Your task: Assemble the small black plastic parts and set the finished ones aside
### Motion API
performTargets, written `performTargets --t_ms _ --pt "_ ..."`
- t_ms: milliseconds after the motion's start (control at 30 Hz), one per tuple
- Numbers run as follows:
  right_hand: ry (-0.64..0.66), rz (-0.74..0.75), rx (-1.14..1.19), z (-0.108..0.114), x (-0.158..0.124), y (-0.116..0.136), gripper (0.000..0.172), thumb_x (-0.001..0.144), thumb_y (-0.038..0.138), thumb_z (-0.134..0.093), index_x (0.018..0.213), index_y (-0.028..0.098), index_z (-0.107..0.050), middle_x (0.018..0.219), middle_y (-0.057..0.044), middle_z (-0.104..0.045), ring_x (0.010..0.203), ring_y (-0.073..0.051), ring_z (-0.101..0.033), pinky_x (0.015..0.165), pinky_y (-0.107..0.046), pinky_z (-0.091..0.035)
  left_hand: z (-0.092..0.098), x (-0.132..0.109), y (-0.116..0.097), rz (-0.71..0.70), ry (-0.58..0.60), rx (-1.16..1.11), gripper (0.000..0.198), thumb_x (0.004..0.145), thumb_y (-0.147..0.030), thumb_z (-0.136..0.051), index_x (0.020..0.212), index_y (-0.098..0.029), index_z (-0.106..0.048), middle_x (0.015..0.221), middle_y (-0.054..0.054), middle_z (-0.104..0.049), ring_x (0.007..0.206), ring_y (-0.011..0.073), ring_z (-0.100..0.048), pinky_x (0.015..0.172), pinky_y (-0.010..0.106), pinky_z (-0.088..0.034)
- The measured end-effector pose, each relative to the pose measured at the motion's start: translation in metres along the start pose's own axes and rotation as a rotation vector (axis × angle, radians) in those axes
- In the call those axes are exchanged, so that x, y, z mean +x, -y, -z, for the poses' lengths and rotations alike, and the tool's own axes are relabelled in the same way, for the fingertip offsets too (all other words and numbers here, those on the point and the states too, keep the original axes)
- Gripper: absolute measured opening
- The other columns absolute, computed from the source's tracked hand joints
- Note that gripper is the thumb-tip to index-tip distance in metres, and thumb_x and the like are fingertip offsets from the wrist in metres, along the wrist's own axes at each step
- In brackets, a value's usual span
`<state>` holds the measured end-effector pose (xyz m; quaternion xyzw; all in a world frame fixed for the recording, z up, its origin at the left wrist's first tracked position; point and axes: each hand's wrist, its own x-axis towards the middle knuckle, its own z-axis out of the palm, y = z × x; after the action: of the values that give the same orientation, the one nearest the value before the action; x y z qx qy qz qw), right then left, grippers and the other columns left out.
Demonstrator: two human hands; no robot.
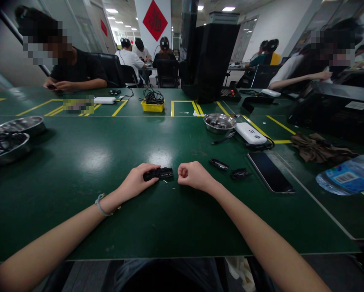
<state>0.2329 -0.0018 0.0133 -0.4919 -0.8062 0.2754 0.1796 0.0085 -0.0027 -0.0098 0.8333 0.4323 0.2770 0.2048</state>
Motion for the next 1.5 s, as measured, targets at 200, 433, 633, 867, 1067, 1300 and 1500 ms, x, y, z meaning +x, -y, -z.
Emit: performTargets --t_ms 200,433,633,867,1067,1300,1500 --pt "-0.250 0.174 0.068 -0.018 0.013 0.004 0.009 0.072 0.021 -0.057 0.071 0.017 -0.065 0.082 -0.003 -0.065 0.071 -0.012 -0.055 0.057 -0.022 -0.042 0.000 0.002 0.001 -0.072 0.033 -0.012 0.030 0.073 -0.017 -0.062 0.103 -0.019 -0.056 0.102 0.002 -0.062 0.094 0.0166 -0.053 0.087 0.033 -0.040" --pt "-0.221 0.269 0.043 -0.029 0.020 0.007 0.008 0.073 0.021 -0.060 0.068 0.019 -0.066 0.086 -0.003 -0.066 0.083 -0.015 -0.056 0.078 -0.030 -0.042 -0.002 0.003 -0.001 -0.110 0.057 -0.024 0.032 0.073 -0.015 -0.061 0.105 -0.020 -0.057 0.104 0.002 -0.061 0.096 0.0169 -0.052 0.088 0.033 -0.040" --pt "-0.232 0.258 0.058 -0.031 0.020 0.005 0.008 0.073 0.022 -0.060 0.069 0.019 -0.066 0.084 -0.002 -0.067 0.083 -0.015 -0.057 0.079 -0.030 -0.042 -0.003 0.003 0.000 -0.120 0.056 -0.019 0.034 0.073 -0.017 -0.062 0.107 -0.019 -0.056 0.105 0.003 -0.060 0.096 0.0175 -0.052 0.088 0.034 -0.040" --pt "-0.210 0.254 0.031 -0.030 0.020 0.006 0.008 0.072 0.021 -0.060 0.067 0.019 -0.066 0.085 -0.002 -0.066 0.084 -0.016 -0.056 0.079 -0.030 -0.042 -0.005 0.003 0.001 -0.128 0.056 -0.010 0.035 0.074 -0.018 -0.062 0.107 -0.020 -0.056 0.105 0.004 -0.060 0.097 0.0180 -0.053 0.087 0.034 -0.041" --pt "-0.236 0.229 -0.027 -0.032 0.019 0.013 0.006 0.070 0.018 -0.062 0.065 0.018 -0.065 0.083 -0.003 -0.066 0.083 -0.016 -0.055 0.077 -0.031 -0.042 -0.004 0.004 -0.001 -0.130 0.054 -0.002 0.031 0.073 -0.017 -0.062 0.104 -0.018 -0.058 0.102 0.005 -0.061 0.096 0.0185 -0.054 0.086 0.034 -0.042" --pt "-0.271 0.188 -0.051 -0.038 0.017 0.013 0.005 0.070 0.020 -0.064 0.065 0.019 -0.066 0.083 -0.003 -0.066 0.082 -0.017 -0.055 0.076 -0.031 -0.043 -0.006 0.003 -0.001 -0.170 0.047 -0.027 0.031 0.076 -0.015 -0.058 0.106 -0.019 -0.056 0.105 0.005 -0.058 0.096 0.0171 -0.053 0.087 0.033 -0.043" --pt "-0.280 0.172 -0.043 -0.040 0.018 0.011 0.005 0.069 0.021 -0.064 0.066 0.019 -0.067 0.081 -0.003 -0.066 0.082 -0.016 -0.055 0.075 -0.030 -0.044 -0.005 0.003 -0.001 -0.229 0.041 -0.025 0.033 0.077 -0.013 -0.056 0.110 -0.017 -0.054 0.111 0.006 -0.056 0.102 0.0165 -0.052 0.089 0.032 -0.042"
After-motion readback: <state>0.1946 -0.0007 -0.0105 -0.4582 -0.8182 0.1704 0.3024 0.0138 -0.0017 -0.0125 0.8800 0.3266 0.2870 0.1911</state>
